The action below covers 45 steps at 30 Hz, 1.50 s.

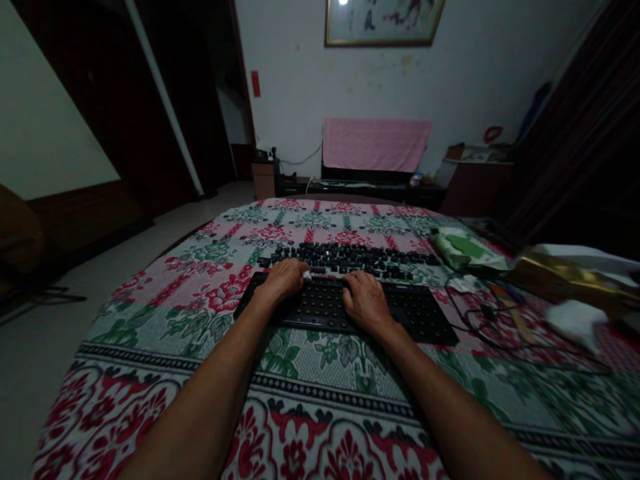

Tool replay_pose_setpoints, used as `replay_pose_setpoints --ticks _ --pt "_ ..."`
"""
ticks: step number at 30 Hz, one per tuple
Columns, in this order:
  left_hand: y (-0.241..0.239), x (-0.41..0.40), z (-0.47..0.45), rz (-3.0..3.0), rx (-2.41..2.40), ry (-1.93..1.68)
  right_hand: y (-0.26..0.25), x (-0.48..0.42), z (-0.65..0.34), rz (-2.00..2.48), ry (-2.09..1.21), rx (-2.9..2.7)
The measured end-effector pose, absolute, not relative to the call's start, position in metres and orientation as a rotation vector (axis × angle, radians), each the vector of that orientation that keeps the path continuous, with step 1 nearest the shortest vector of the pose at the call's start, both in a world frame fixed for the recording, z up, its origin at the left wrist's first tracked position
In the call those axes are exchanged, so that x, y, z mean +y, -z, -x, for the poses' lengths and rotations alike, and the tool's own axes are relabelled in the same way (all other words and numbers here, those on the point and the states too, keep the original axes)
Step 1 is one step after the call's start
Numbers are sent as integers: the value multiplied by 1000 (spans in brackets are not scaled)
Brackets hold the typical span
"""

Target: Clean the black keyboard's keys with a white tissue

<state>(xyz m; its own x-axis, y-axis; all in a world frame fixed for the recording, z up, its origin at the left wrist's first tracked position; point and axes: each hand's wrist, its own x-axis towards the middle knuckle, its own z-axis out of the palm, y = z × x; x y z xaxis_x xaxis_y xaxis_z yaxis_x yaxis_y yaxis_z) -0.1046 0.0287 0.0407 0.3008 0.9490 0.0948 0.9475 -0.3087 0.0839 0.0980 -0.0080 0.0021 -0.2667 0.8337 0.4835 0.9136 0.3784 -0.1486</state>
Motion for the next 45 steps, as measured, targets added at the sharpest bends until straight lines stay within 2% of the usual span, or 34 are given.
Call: replay_pose_setpoints --ticks 6,11,18,26,33,39,45 --pt "-28 22 73 -2629 1703 -367 -2 -7 -99 1507 205 -2168" --pt "-25 22 68 -2674 1747 -339 -2 -6 -99 1515 207 -2168" --pt "-44 29 103 -2467 1857 -172 -3 -8 -98 1525 209 -2176" --pt "-46 21 92 -2496 1634 -290 -2 -8 -98 1519 220 -2170" --pt "-46 23 100 -2480 1845 -237 -2 -8 -98 1519 217 -2169" --pt "-42 16 80 -2616 1634 -253 -2 -7 -97 1518 220 -2164" --pt "-43 14 77 -2667 1631 -203 -2 -8 -97 1519 222 -2170"
